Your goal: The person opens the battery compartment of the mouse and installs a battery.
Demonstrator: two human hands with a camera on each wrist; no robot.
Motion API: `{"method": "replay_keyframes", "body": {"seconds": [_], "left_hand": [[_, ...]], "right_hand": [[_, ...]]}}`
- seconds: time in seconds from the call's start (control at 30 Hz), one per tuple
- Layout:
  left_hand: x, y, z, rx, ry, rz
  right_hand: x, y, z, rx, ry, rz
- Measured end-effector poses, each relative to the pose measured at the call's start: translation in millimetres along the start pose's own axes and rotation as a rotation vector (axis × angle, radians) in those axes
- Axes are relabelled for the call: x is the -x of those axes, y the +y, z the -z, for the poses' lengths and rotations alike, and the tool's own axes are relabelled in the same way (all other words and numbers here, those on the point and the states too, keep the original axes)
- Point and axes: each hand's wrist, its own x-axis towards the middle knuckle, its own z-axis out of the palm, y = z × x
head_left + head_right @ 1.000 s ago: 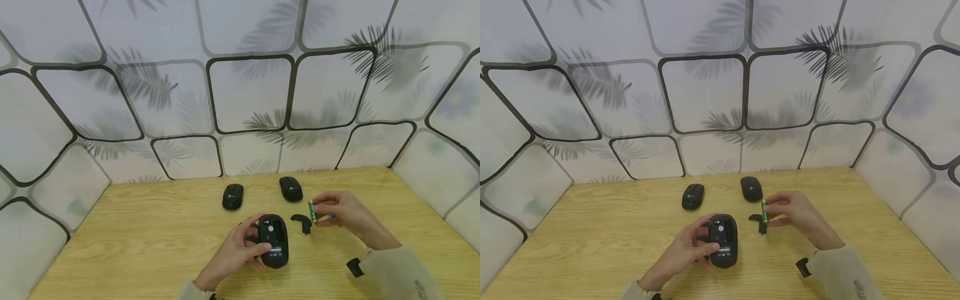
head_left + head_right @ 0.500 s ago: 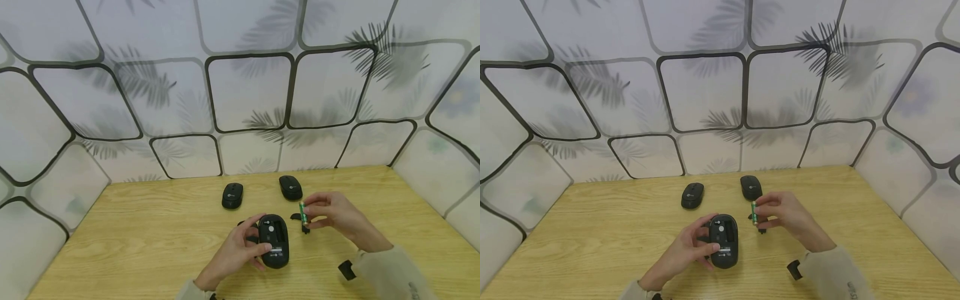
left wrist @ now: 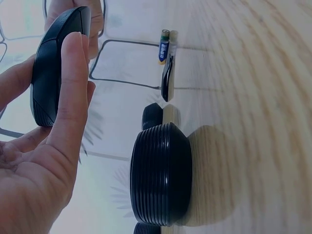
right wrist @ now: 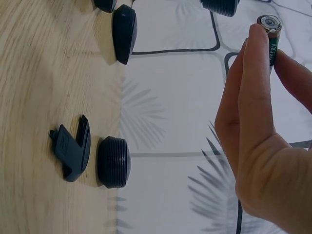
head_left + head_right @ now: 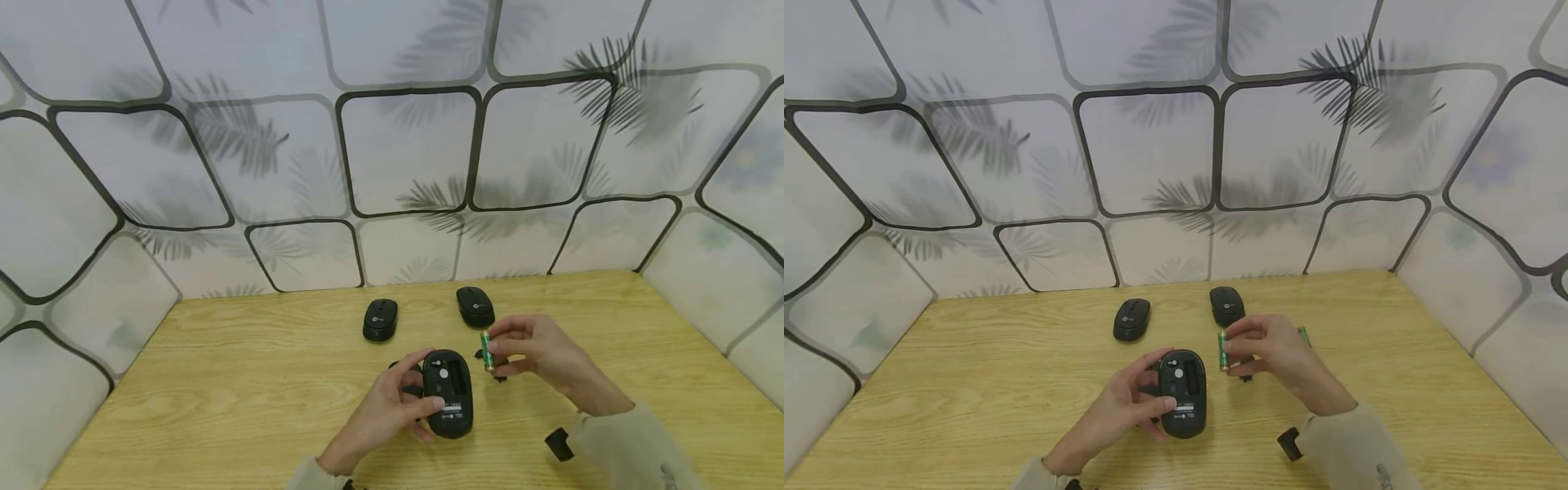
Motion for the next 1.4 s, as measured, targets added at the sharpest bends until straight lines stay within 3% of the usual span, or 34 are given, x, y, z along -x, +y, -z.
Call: {"method": "replay_keyframes", "body": {"seconds": [0.87,1.4], "left_hand": [[0.5,-2.0,-2.0,-0.01,-0.017,-0.02],[-0.1,-2.1,-1.9,0.01,-0.028,0.008]], "right_hand": [[2.0,-2,-19,0.008,0.018,0.036],[1.7,2,-31,0.15,0.0,0.118]]}}
